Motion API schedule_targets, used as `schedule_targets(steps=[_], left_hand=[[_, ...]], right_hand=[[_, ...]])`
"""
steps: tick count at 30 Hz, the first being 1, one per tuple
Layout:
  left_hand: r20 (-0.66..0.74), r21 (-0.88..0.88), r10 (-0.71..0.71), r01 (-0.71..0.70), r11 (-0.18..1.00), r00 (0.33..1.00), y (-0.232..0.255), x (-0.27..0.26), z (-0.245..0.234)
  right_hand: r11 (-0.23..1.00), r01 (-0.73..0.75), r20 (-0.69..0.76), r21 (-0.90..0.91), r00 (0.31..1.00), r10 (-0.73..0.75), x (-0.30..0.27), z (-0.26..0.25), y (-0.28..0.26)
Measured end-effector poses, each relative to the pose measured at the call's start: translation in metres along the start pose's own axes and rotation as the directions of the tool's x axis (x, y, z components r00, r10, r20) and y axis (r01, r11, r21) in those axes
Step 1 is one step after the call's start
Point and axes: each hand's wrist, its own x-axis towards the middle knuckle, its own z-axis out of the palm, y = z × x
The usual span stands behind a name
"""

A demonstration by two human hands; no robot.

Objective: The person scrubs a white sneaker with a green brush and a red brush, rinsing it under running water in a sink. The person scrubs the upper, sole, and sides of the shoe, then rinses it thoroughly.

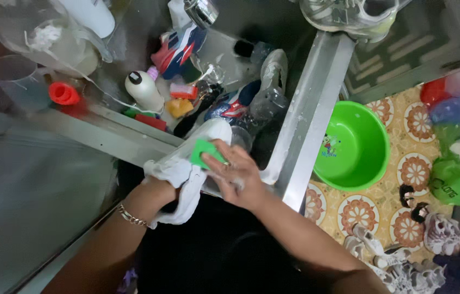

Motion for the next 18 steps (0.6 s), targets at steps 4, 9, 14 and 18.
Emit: schedule_targets(steps=[4, 9, 14, 18], left_hand=[[0.002, 0.007, 0.009, -0.009, 1.000, 1.000, 0.001, -0.004, 0.000], [-0.011, 0.012, 0.019, -0.019, 1.000, 1.000, 0.002, 0.003, 0.003], [-0.016, 0.024, 0.030, -0.029, 0.999, 0.999, 0.001, -0.003, -0.002], [-0.028, 0.033, 0.035, -0.034, 0.999, 0.999, -0.003, 0.001, -0.001]], right_hand=[[0.914, 0.129, 0.055, -0.385, 0.992, -0.117, 0.004, -0.043, 0.044], [0.920, 0.072, 0.044, -0.385, 0.997, -0.059, -0.004, 0.003, 0.007], [0.695, 0.268, 0.166, -0.667, 0.963, -0.212, 0.001, -0.064, 0.074], [0.831, 0.243, 0.301, -0.501, 0.949, -0.095, -0.016, -0.013, 0.014]])
